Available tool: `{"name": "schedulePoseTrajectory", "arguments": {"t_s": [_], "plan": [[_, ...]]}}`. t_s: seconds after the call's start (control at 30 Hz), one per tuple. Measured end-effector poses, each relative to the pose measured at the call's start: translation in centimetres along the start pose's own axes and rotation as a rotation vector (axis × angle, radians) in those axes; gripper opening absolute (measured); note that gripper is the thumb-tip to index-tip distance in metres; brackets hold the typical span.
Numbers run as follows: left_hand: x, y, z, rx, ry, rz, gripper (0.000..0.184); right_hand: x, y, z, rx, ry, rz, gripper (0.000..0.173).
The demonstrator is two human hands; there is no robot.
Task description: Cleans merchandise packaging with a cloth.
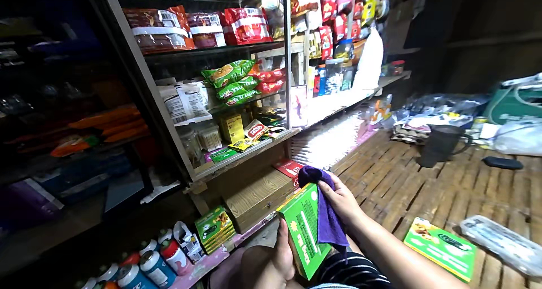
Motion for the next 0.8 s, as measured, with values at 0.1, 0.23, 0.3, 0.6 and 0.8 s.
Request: {"name": "schedulePoseTrajectory", "arguments": {"t_s": [0.1,0.23,0.3,0.6,0.8], "plan": [[0.6,-0.1,0.0,0.011,-0.029,0.046,0.094,-0.1,-0.3,0.4,-0.029,0.025,0.026,0.022],[1.4,-0.4,0.0,0.022,-0.008,0.07,0.094,-0.2,-0.1,0.6,-0.025,0.319,0.263,0.02],[1.7,-0.5,0.0,0.012,-0.007,0.074,0.095,-0.2,0.3,0.4,-0.003,0.48,0.422,0.021],[2.2,-0.7,0.0,-0.09,-0.122,0.118,0.094,0.2,3.1,-3.1,0.173,0.592,0.741,0.021],[2.5,0.1,-0.1,-0.166,-0.169,0.096,0.047,1.6,5.1,-5.5,0.216,0.49,0.909,0.021]]}}
Point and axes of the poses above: each hand's wrist, its own y-axis away from the middle knuckle, its own z-axis out of the back of the hand, x = y × z, the point moved 6 cm from there along -y, towards the middle knuckle, and after that the axes turned 4 degrees about z, right-handed, at the moved point
